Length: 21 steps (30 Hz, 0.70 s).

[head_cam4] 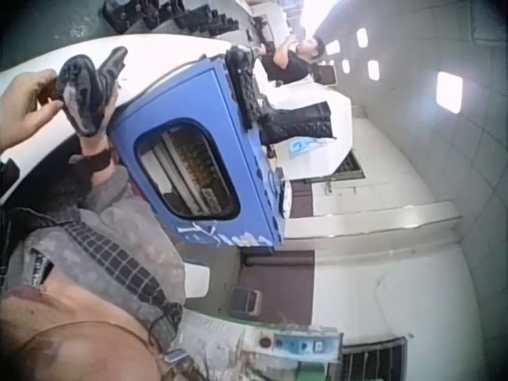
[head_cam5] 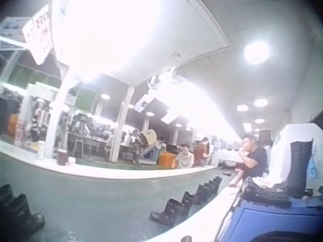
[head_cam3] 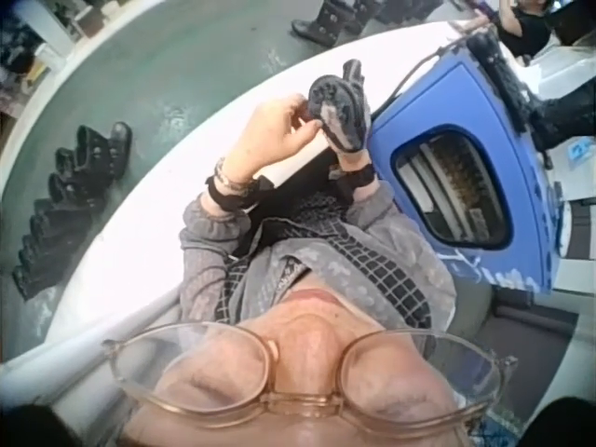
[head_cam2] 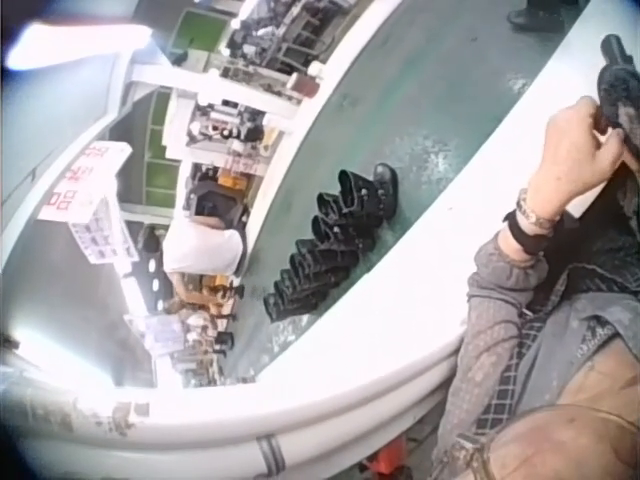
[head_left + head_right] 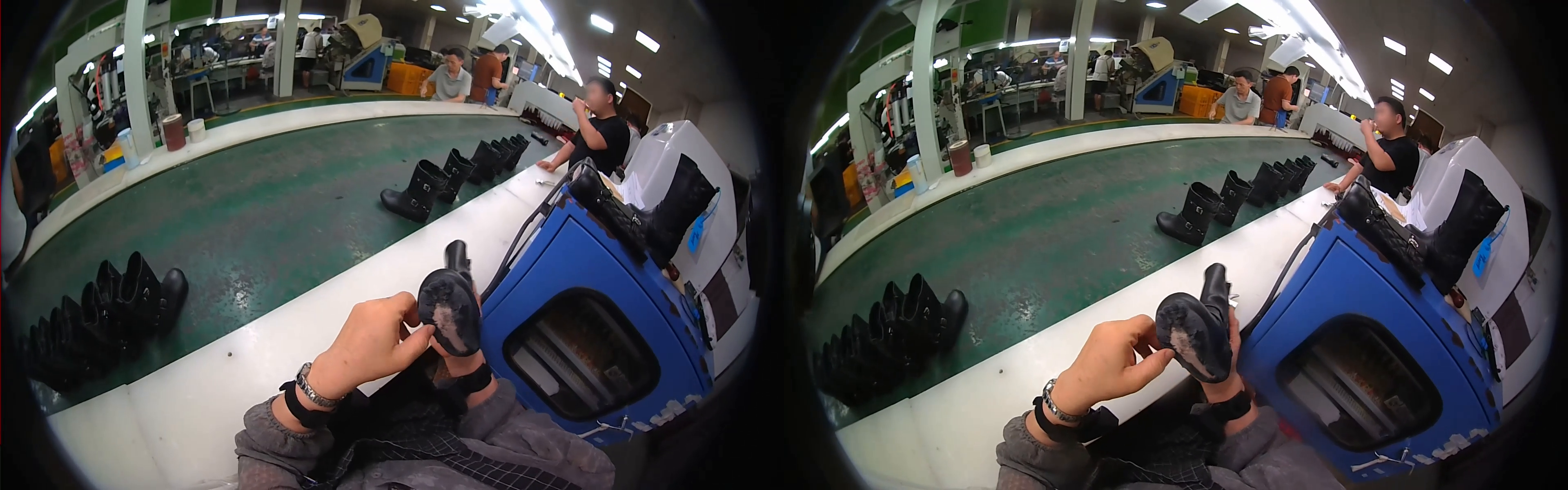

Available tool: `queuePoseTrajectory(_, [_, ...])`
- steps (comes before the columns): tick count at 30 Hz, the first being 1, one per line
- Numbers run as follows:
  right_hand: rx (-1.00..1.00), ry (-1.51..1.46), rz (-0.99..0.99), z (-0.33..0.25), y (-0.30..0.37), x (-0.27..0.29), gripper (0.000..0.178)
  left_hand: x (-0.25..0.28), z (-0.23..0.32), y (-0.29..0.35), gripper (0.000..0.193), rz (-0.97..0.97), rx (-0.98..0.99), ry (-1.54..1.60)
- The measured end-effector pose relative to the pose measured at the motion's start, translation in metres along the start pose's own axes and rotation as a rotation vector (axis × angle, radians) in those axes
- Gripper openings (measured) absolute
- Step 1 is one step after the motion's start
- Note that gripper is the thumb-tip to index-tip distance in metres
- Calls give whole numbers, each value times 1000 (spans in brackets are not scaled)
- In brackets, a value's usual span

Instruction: Inspecting pairs of black boots for quality control on a production line.

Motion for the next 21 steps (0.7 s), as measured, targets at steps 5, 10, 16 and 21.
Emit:
queuePoseTrajectory(5, [309,550,-148,-49,9,-47,70,11,-21,1,73,-347,216,490])
queuePoseTrajectory(10, [847,1417,-441,-57,51,-118,36,12,-50,-14,101,-164,412,725])
queuePoseTrajectory(16, [1025,1654,-833,-16,69,-141,30,-18,-115,-18,44,266,673,1404])
queuePoseTrajectory(21, [889,1777,-1113,35,96,-111,36,2,-111,-32,67,154,288,1490])
Point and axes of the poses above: each hand's wrist, its own y-axis away from the middle knuckle, its own x-axis out of the back of the hand, z = x × y, the point moved 7 cm from there along -y, towards the middle knuckle, and after that the axes turned 13 degrees about x, right-handed, at the moved point
